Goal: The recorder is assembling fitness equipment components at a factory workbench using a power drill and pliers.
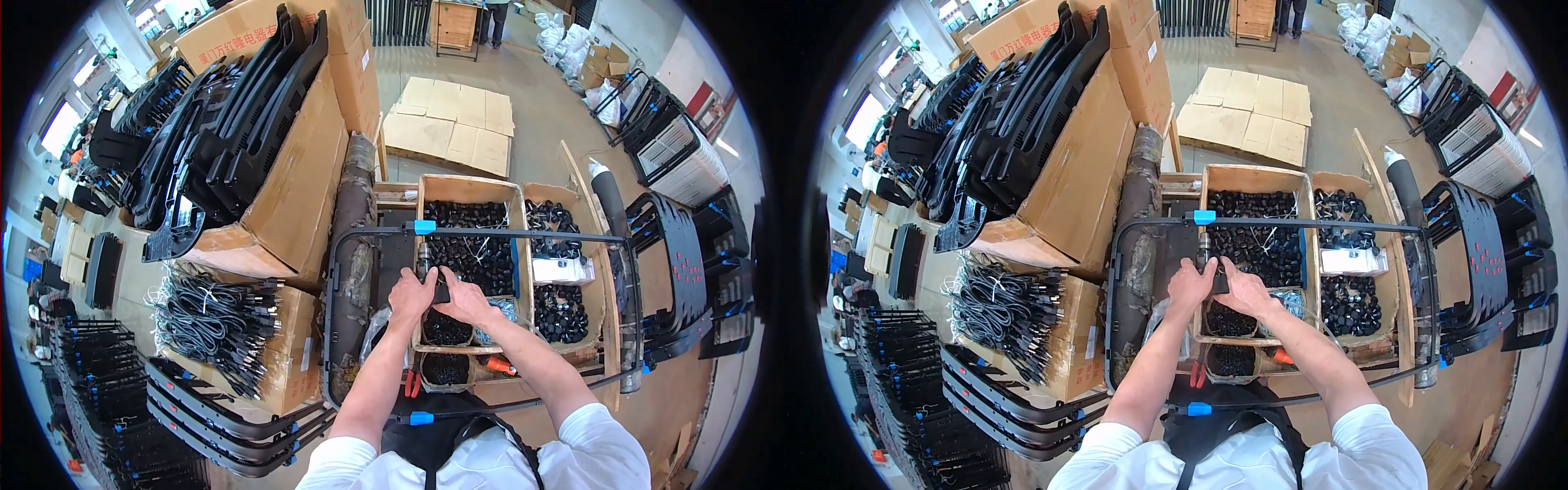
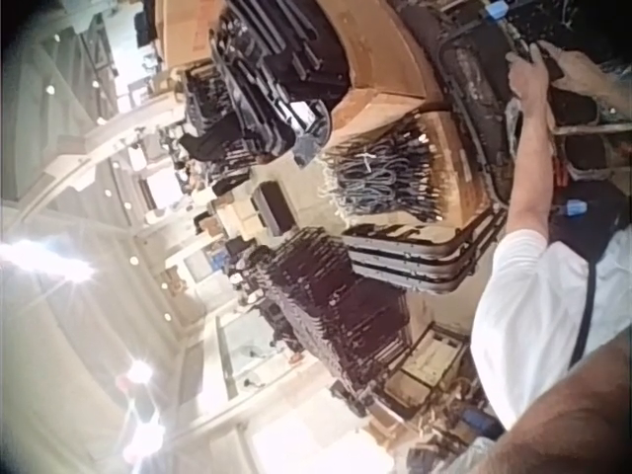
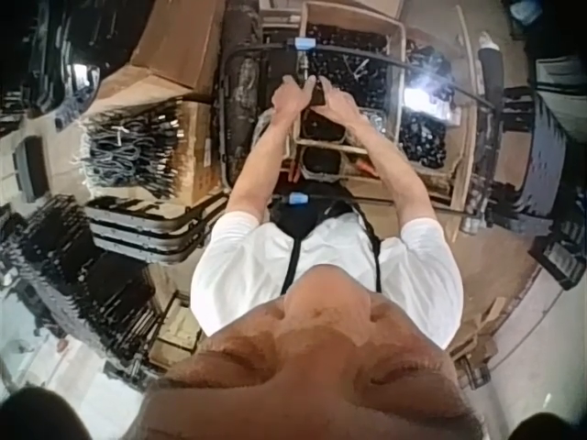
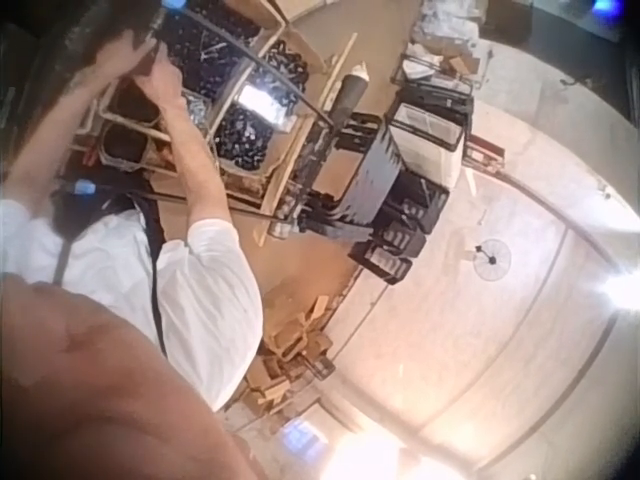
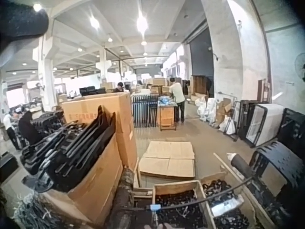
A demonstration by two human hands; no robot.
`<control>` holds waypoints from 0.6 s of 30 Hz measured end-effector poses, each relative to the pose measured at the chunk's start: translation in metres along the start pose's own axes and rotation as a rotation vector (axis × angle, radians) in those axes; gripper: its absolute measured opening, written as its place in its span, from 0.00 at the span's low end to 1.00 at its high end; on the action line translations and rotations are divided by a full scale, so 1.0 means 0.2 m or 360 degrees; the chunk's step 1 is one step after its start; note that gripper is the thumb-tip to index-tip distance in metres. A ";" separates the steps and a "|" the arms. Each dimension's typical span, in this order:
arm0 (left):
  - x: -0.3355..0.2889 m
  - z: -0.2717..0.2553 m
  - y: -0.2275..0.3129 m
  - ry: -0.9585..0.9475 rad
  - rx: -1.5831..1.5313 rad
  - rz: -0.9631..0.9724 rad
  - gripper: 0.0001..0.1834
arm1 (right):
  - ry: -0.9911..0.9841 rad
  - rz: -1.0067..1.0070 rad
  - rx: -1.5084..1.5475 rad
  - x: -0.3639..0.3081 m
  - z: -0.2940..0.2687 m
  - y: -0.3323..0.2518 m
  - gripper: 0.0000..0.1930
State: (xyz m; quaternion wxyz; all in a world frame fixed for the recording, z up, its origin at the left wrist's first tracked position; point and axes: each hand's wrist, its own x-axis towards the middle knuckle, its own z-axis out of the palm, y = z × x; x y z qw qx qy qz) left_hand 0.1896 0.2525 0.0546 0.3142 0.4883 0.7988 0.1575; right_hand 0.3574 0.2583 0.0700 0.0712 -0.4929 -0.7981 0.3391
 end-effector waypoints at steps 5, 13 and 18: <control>0.04 -0.01 0.00 0.0017 -0.0001 0.0003 0.41 | 0.0154 -0.0229 -0.0212 0.01 0.03 -0.01 0.29; 0.03 -0.03 -0.02 -0.0052 0.0049 0.0071 0.39 | 0.0164 -0.0200 -0.0217 -0.02 0.07 -0.02 0.31; 0.00 -0.06 -0.02 -0.0068 0.0006 0.0121 0.37 | 0.0146 -0.0178 -0.0236 -0.04 0.08 -0.03 0.30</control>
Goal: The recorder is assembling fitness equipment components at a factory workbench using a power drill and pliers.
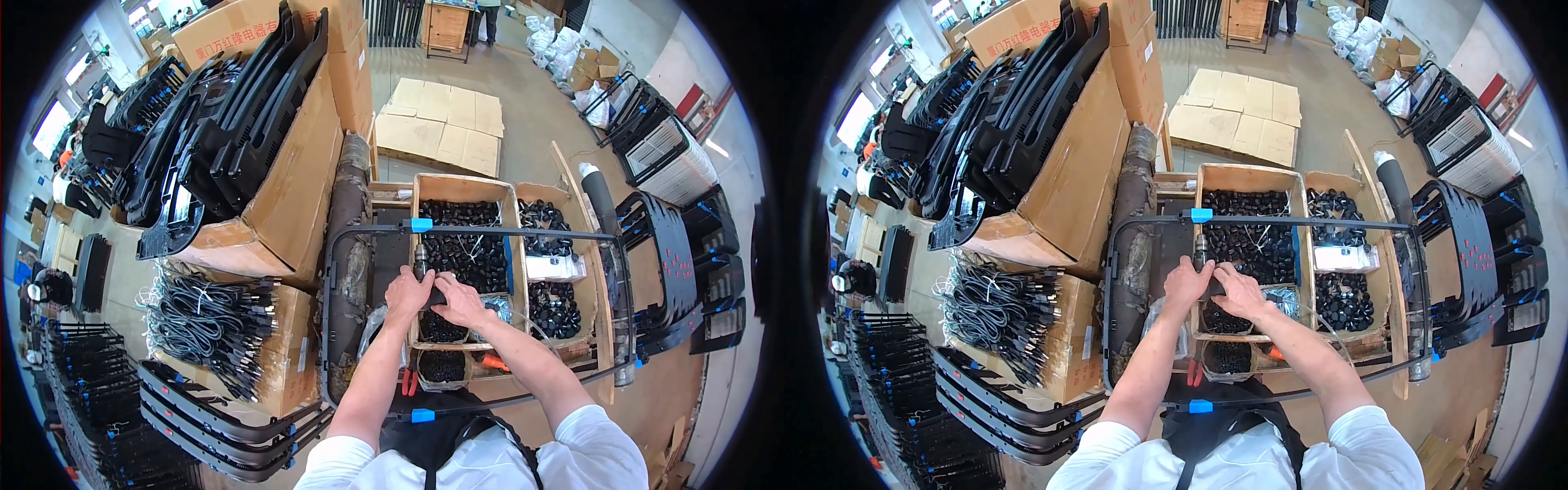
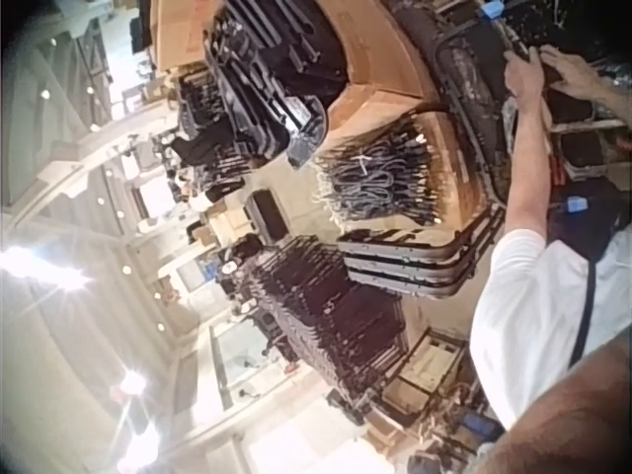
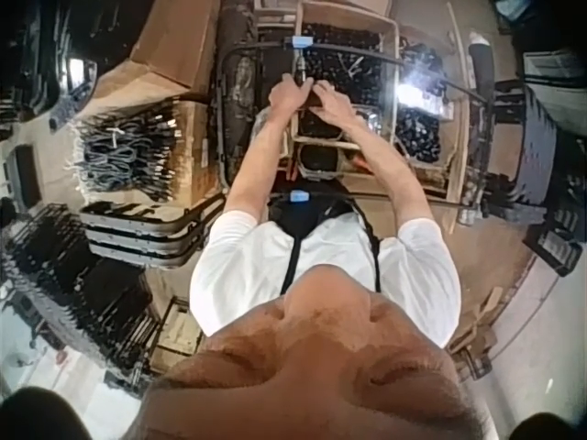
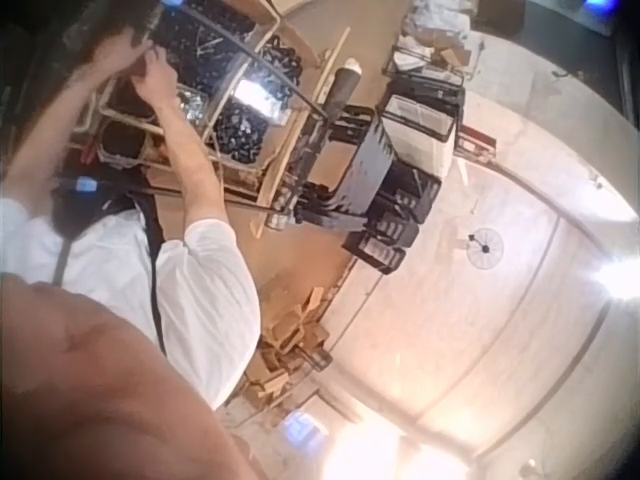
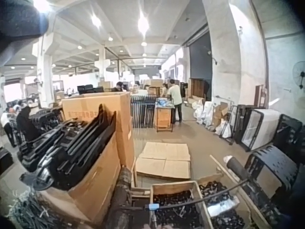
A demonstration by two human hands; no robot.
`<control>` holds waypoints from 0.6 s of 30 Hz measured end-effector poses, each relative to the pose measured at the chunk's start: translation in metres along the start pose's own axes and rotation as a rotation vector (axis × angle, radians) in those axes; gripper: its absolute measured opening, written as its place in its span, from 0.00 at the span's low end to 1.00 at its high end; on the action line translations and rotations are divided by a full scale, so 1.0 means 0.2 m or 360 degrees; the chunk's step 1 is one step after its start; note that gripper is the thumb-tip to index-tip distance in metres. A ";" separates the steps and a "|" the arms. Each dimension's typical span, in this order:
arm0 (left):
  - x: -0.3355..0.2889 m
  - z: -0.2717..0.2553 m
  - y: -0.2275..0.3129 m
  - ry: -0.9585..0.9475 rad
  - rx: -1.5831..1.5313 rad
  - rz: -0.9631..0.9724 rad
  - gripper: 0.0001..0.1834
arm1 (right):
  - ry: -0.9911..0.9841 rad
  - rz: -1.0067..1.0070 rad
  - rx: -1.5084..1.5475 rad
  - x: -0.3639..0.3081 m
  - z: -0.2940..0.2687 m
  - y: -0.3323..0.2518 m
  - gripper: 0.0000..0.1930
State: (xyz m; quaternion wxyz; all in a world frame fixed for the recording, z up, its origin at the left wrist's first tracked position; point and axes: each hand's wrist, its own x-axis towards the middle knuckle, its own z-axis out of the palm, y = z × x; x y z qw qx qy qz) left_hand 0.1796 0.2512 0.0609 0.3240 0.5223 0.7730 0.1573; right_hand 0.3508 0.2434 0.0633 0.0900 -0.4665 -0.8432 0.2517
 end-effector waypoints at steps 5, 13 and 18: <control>-0.02 -0.01 -0.01 -0.0007 -0.0016 0.0027 0.37 | -0.0006 0.0028 -0.0004 -0.02 0.00 -0.02 0.29; -0.05 0.01 -0.04 0.0010 -0.0028 0.0066 0.37 | 0.0014 0.0034 -0.0027 -0.06 -0.01 -0.05 0.29; -0.09 0.03 -0.06 0.0076 -0.0040 0.0103 0.37 | 0.0022 0.0028 -0.0054 -0.11 -0.01 -0.09 0.31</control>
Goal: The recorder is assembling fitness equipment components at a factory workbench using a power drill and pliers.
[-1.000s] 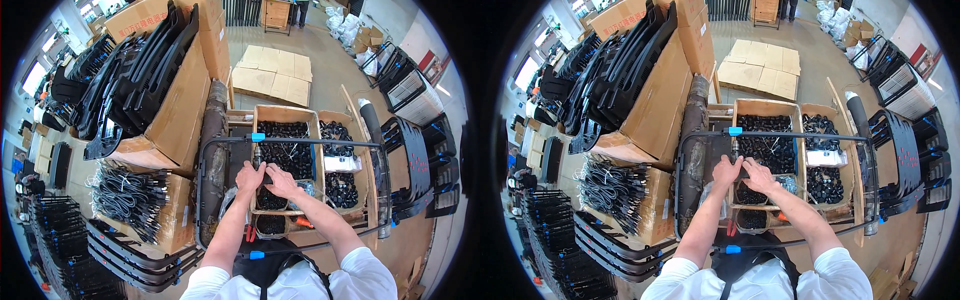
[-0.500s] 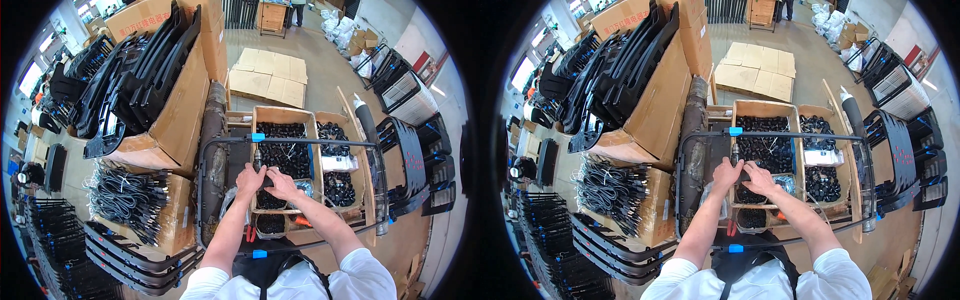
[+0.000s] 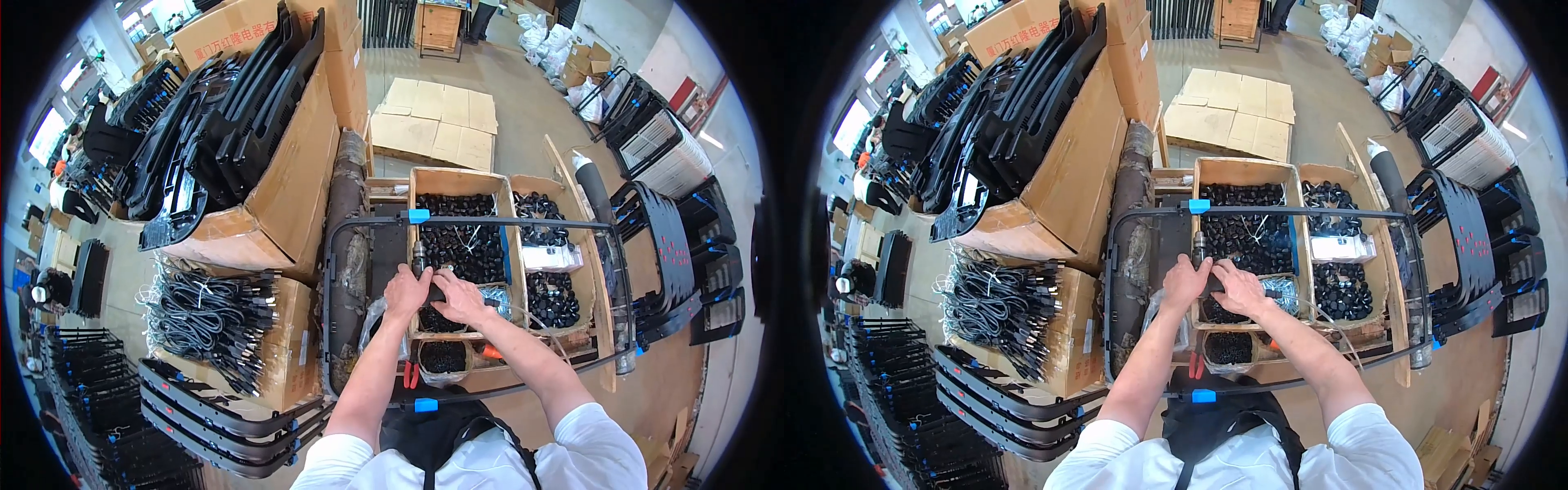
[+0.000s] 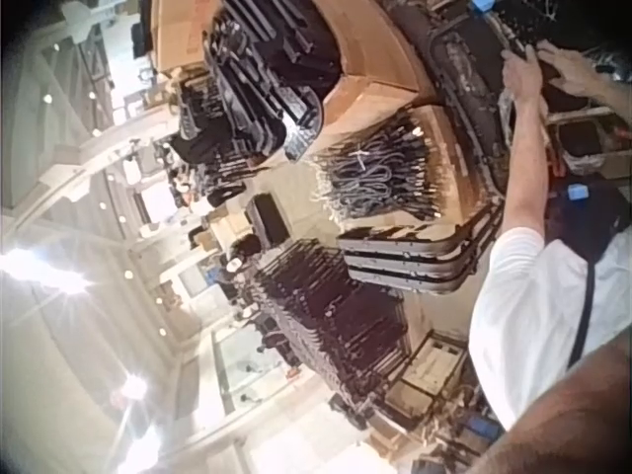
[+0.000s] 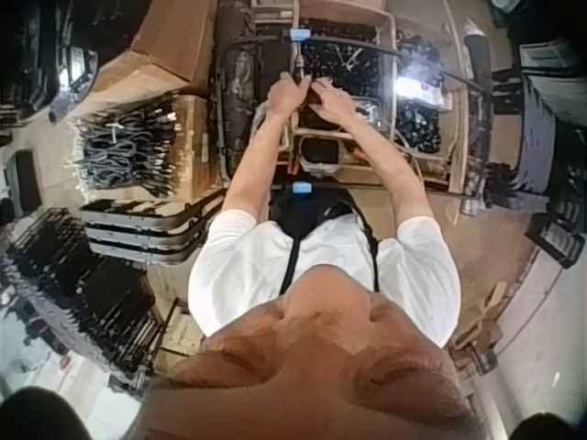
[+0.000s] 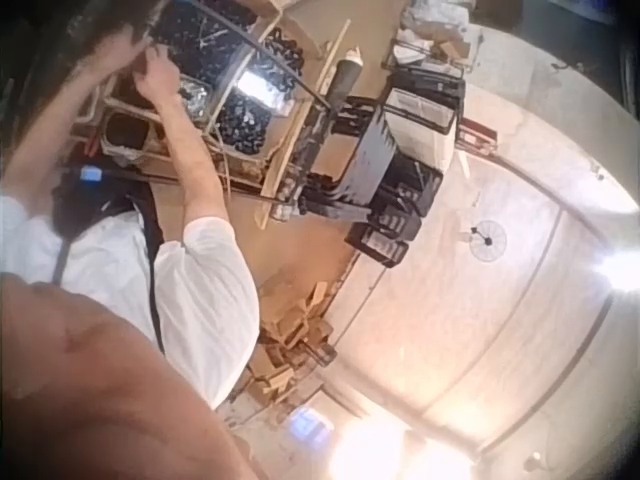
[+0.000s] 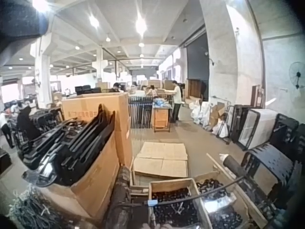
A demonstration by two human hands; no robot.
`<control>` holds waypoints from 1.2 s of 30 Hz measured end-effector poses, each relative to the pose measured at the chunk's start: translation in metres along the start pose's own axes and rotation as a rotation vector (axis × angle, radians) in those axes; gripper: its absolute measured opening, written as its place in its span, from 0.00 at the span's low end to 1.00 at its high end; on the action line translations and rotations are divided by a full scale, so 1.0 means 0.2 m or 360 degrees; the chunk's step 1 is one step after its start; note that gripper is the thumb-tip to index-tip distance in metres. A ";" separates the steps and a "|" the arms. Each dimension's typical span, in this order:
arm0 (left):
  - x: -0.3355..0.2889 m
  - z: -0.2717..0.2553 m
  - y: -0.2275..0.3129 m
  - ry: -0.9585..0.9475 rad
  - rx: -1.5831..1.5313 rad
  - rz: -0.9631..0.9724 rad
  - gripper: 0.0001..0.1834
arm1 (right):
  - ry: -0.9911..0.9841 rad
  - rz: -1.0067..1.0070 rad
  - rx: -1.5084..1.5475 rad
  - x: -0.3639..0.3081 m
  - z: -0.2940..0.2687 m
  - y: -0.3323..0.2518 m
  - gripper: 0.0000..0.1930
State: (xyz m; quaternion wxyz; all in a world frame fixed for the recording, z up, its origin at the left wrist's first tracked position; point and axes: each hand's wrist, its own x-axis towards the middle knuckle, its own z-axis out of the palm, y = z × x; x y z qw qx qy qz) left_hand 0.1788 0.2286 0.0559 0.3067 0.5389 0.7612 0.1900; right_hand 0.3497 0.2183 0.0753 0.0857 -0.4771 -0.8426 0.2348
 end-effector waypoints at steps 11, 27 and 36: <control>-0.71 0.13 -0.04 -0.0050 -0.1026 -0.0250 0.42 | 0.0206 -0.0208 0.0001 -0.73 -0.05 -0.25 0.34; -2.22 0.38 -0.53 0.0356 -0.1114 -0.0194 0.23 | -0.0050 -0.0345 0.0268 -1.92 0.43 -0.64 0.41; -2.21 0.51 -0.86 0.0328 -0.1215 -0.0500 0.19 | -0.0198 -0.0280 0.0286 -1.93 0.73 -0.70 0.39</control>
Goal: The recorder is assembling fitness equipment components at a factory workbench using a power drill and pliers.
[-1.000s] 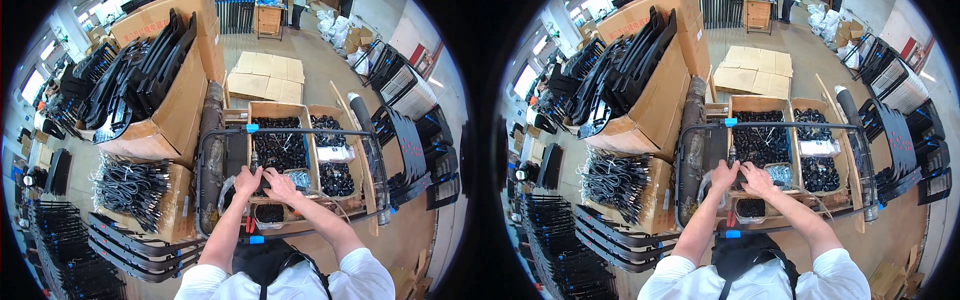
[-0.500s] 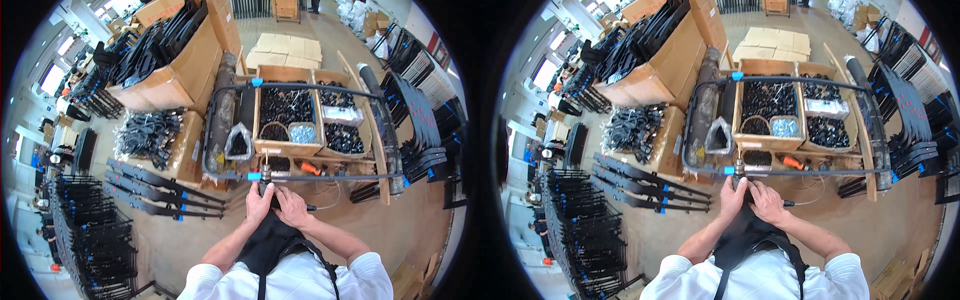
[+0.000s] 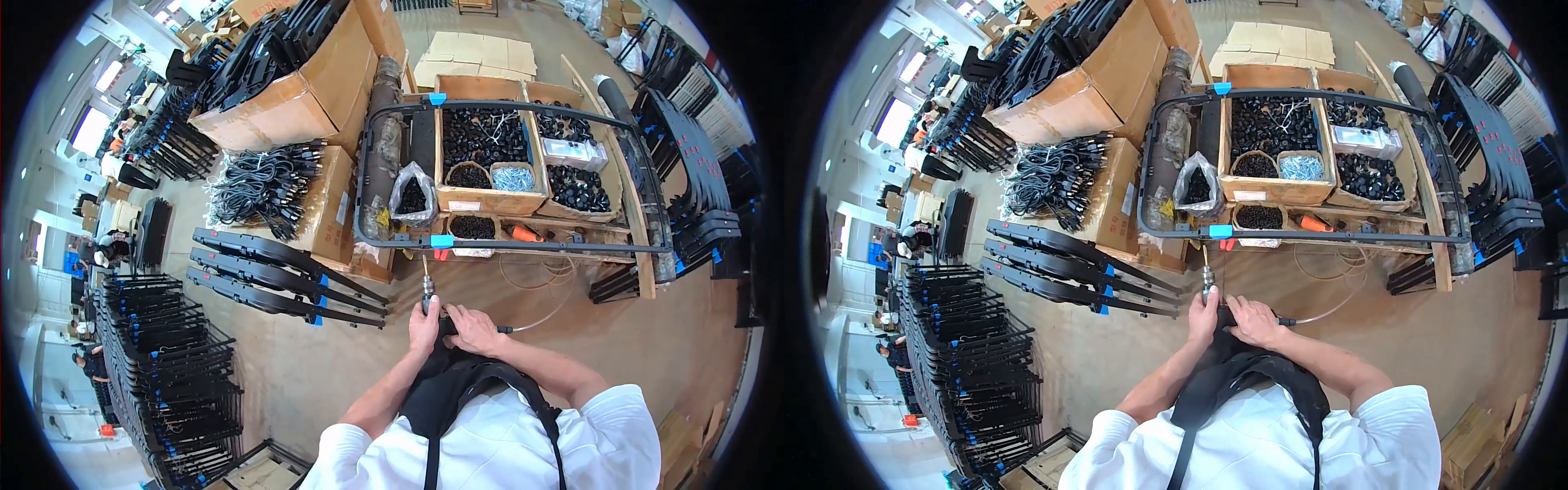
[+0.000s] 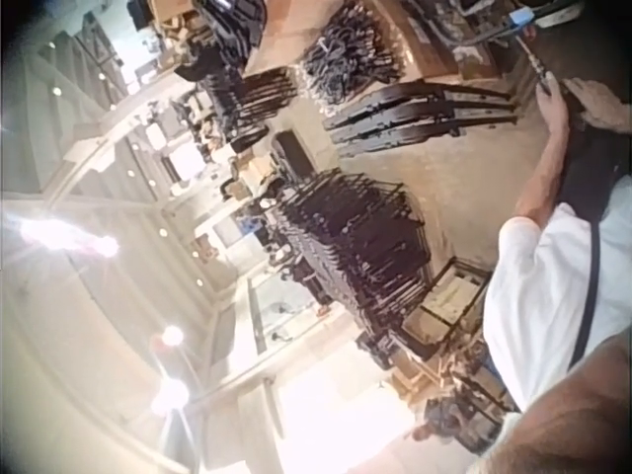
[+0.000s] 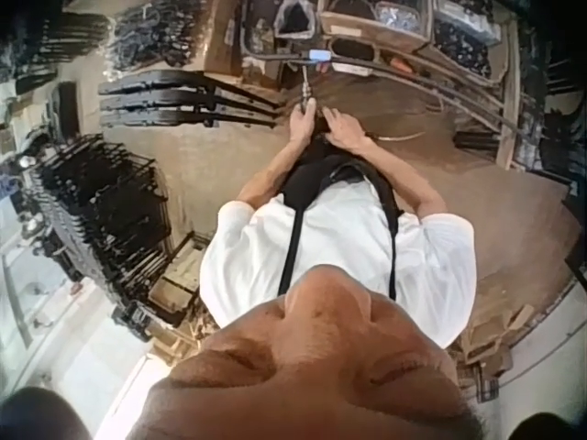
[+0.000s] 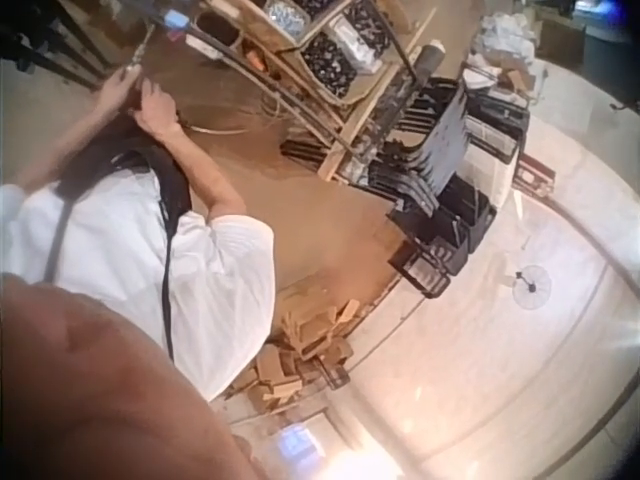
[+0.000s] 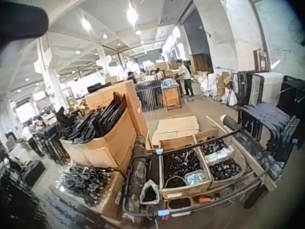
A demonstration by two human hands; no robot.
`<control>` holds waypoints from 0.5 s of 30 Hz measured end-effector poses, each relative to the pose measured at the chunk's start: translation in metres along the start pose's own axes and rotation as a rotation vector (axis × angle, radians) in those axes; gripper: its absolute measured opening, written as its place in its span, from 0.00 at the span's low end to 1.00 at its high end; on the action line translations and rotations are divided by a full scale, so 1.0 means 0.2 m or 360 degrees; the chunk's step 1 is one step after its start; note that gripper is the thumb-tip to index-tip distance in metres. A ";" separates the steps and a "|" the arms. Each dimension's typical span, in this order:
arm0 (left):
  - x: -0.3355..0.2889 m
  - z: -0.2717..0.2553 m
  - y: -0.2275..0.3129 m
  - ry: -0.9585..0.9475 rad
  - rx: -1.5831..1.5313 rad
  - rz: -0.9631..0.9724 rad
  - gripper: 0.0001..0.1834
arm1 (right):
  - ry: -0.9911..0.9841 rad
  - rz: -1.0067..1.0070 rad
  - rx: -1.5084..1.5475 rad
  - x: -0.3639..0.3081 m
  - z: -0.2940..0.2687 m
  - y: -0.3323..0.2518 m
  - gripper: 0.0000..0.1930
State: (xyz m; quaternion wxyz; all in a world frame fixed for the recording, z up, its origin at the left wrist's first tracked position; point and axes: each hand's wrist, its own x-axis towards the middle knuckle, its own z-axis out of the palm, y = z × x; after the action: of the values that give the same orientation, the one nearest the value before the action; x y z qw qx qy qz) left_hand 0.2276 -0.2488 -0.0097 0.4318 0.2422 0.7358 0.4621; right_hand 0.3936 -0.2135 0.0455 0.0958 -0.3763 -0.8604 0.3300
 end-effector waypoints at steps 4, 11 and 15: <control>0.05 -0.03 0.10 -0.0085 0.0245 0.0032 0.25 | 0.0041 0.0088 -0.0028 0.04 0.01 -0.04 0.38; 0.05 -0.09 0.28 -0.0183 0.0317 0.0057 0.32 | 0.0021 0.0202 0.0038 0.09 0.02 -0.07 0.39; 0.08 -0.11 0.27 -0.0210 0.0366 0.0052 0.33 | -0.0026 0.0257 0.0119 0.11 0.02 -0.10 0.37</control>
State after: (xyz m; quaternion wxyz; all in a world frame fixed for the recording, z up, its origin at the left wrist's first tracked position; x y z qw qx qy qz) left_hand 0.1975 -0.2221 0.0367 0.4412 0.3320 0.7497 0.3648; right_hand 0.3656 -0.2092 0.0535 0.0759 -0.4380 -0.8150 0.3717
